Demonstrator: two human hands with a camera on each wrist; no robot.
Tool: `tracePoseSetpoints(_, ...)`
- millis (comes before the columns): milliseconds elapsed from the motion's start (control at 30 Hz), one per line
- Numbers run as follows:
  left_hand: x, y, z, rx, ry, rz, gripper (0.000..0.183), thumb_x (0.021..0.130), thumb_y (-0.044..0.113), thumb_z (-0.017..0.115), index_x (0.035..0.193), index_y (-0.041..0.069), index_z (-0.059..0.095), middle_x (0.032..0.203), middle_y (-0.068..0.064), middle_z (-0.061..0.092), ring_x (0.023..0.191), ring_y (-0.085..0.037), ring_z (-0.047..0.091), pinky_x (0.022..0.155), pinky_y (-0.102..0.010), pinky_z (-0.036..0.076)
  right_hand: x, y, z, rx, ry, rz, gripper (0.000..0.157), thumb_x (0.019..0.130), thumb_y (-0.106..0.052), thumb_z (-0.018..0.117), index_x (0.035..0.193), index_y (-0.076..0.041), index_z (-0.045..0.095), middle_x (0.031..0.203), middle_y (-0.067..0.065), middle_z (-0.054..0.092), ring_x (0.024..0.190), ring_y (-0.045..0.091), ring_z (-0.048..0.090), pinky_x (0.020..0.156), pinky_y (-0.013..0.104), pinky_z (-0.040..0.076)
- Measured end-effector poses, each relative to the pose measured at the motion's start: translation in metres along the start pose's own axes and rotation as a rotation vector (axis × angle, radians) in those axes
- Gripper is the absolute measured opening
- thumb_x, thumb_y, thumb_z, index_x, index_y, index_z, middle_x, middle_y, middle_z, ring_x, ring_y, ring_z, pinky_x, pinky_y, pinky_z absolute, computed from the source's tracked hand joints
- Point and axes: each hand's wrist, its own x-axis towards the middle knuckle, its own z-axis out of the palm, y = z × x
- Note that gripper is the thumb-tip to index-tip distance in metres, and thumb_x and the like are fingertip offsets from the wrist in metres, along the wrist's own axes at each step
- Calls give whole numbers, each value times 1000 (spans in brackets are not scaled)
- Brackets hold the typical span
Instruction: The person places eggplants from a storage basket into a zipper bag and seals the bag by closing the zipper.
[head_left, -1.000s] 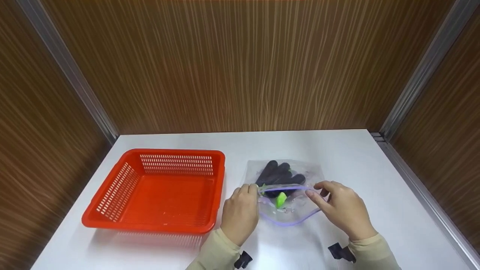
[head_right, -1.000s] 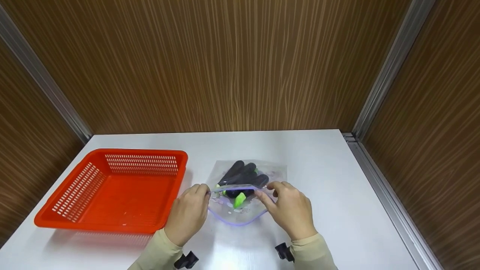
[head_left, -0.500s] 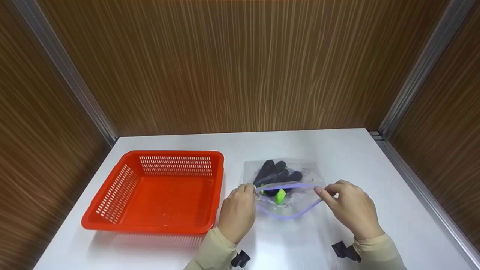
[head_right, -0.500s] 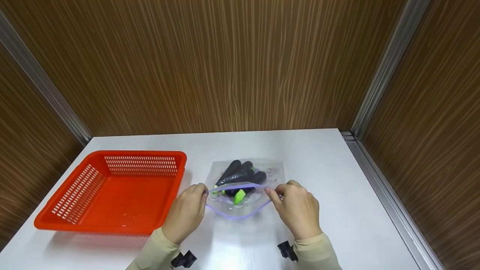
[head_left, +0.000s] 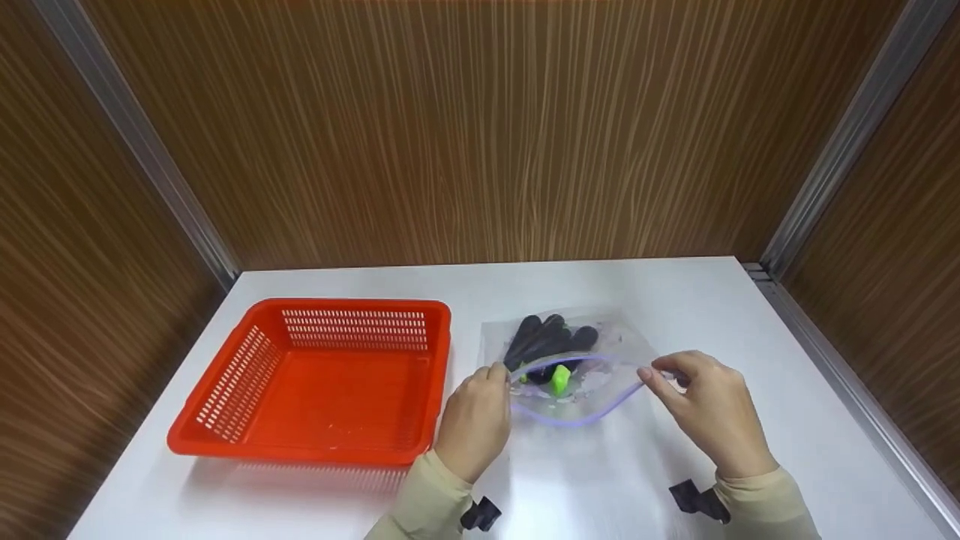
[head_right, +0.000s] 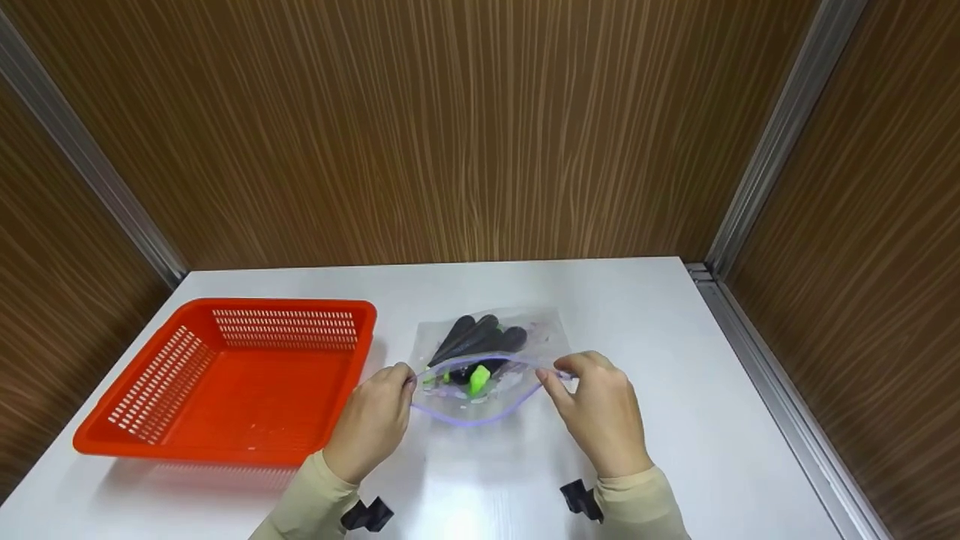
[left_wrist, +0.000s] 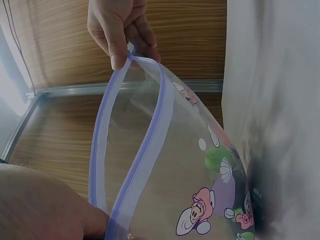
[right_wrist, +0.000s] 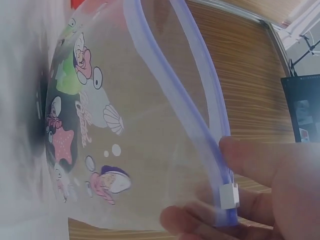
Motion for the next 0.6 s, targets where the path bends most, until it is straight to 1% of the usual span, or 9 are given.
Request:
tracePoseSetpoints(67, 0, -1, 0, -6, -2, -5, 5, 91, 6, 59, 90, 2, 60, 71, -7, 58, 61, -21, 59, 58, -32, 53, 1, 1, -2, 19, 29, -32, 21, 82, -25, 77, 93, -7, 73, 93, 5, 70, 78, 23, 65, 67, 46, 52)
tracePoseSetpoints(133, 0, -2, 0, -7, -5, -11, 2, 91, 4, 59, 89, 3, 60, 70, -7, 57, 61, -22, 58, 57, -32, 53, 2, 3, -3, 37, 43, -61, 24, 80, -20, 79, 98, -7, 71, 97, 4, 69, 81, 23, 66, 69, 46, 53)
tracePoseSetpoints(233, 0, -4, 1, -5, -18, -18, 2, 89, 2, 60, 88, 4, 60, 70, -7, 56, 61, -22, 58, 57, -32, 52, 2, 7, -5, 57, 35, -94, 33, 76, -13, 81, 106, -6, 69, 103, 5, 68, 87, 23, 66, 72, 46, 53)
tracePoseSetpoints(333, 0, -5, 2, 5, -29, -20, 4, 87, 1, 60, 86, 4, 60, 69, -7, 56, 60, -22, 58, 57, -33, 51, 2, 10, -7, 67, 21, -122, 40, 72, -5, 82, 109, -5, 66, 106, 6, 68, 91, 26, 67, 75, 43, 53)
tracePoseSetpoints(367, 0, -5, 2, 11, -33, -20, 4, 87, 0, 60, 84, 4, 60, 68, -6, 55, 60, -22, 58, 56, -33, 51, 2, 10, -8, 67, 21, -131, 41, 71, -2, 81, 109, -5, 66, 106, 6, 68, 91, 25, 67, 76, 40, 53)
tracePoseSetpoints(433, 1, -6, 2, 22, -39, -24, 6, 87, 0, 60, 83, 4, 60, 67, -6, 54, 59, -22, 57, 55, -33, 50, 3, 12, -8, 70, 21, -144, 38, 71, 4, 79, 107, -5, 67, 104, 5, 68, 91, 24, 68, 79, 27, 52)
tracePoseSetpoints(533, 1, -6, 1, 28, -60, -33, 7, 86, 0, 62, 80, 5, 61, 66, -6, 53, 58, -22, 57, 53, -33, 48, 3, 13, -9, 71, 31, -143, 31, 74, 9, 74, 101, -5, 68, 100, 4, 70, 88, 23, 69, 80, 7, 43)
tracePoseSetpoints(567, 1, -6, 0, 28, -73, -36, 7, 85, 0, 63, 80, 4, 62, 65, -6, 53, 58, -22, 56, 53, -32, 48, 3, 13, -9, 72, 35, -136, 29, 75, 11, 72, 99, -5, 69, 98, 4, 71, 87, 22, 69, 79, 3, 40)
tracePoseSetpoints(600, 1, -6, 0, 27, -91, -39, 6, 85, 0, 65, 81, 4, 64, 66, -6, 54, 57, -21, 56, 53, -32, 48, 3, 14, -9, 73, 38, -124, 27, 76, 11, 71, 97, -5, 70, 96, 4, 71, 85, 22, 70, 78, 1, 38)
